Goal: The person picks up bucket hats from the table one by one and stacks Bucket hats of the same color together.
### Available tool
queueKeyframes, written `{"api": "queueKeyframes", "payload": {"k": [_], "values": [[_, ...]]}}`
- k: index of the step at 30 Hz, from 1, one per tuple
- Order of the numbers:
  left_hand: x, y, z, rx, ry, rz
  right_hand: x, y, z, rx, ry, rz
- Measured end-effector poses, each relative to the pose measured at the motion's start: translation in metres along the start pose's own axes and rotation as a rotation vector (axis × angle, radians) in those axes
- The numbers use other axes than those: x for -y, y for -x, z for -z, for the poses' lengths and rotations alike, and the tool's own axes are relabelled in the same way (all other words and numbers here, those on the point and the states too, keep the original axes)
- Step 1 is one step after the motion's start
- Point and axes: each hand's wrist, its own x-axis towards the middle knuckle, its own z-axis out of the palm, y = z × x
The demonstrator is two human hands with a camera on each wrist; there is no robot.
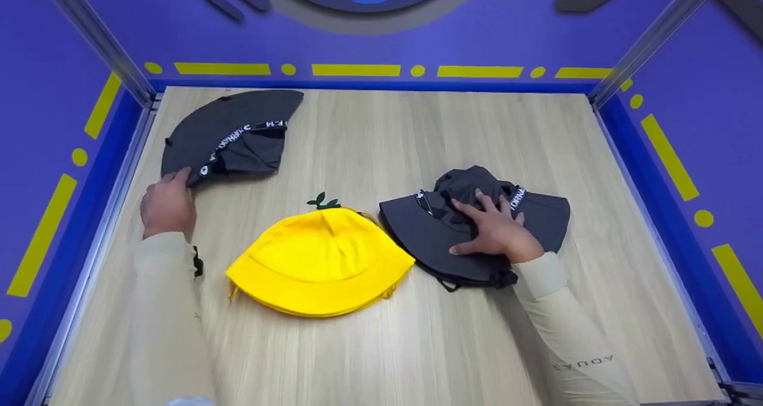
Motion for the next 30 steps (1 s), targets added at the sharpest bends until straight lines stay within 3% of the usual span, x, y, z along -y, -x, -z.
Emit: {"api": "queueKeyframes", "payload": {"k": [5,11,17,25,30], "values": [[-0.004,0.003,0.001,-0.164,0.037,0.009,0.0,0.0,0.0,0.001,-0.011,0.007],[-0.028,0.0,0.014,-0.291,0.117,-0.036,-0.001,0.003,-0.001,0.001,-0.024,-0.006],[-0.058,0.004,0.034,-0.292,0.212,-0.194,0.001,0.004,0.0,0.003,-0.036,-0.011],[-0.114,0.017,0.069,-0.195,0.3,-0.381,0.001,0.004,0.002,-0.004,-0.022,-0.014],[-0.148,0.026,0.091,-0.237,0.365,-0.511,0.002,0.002,0.0,-0.018,-0.038,0.008]]}}
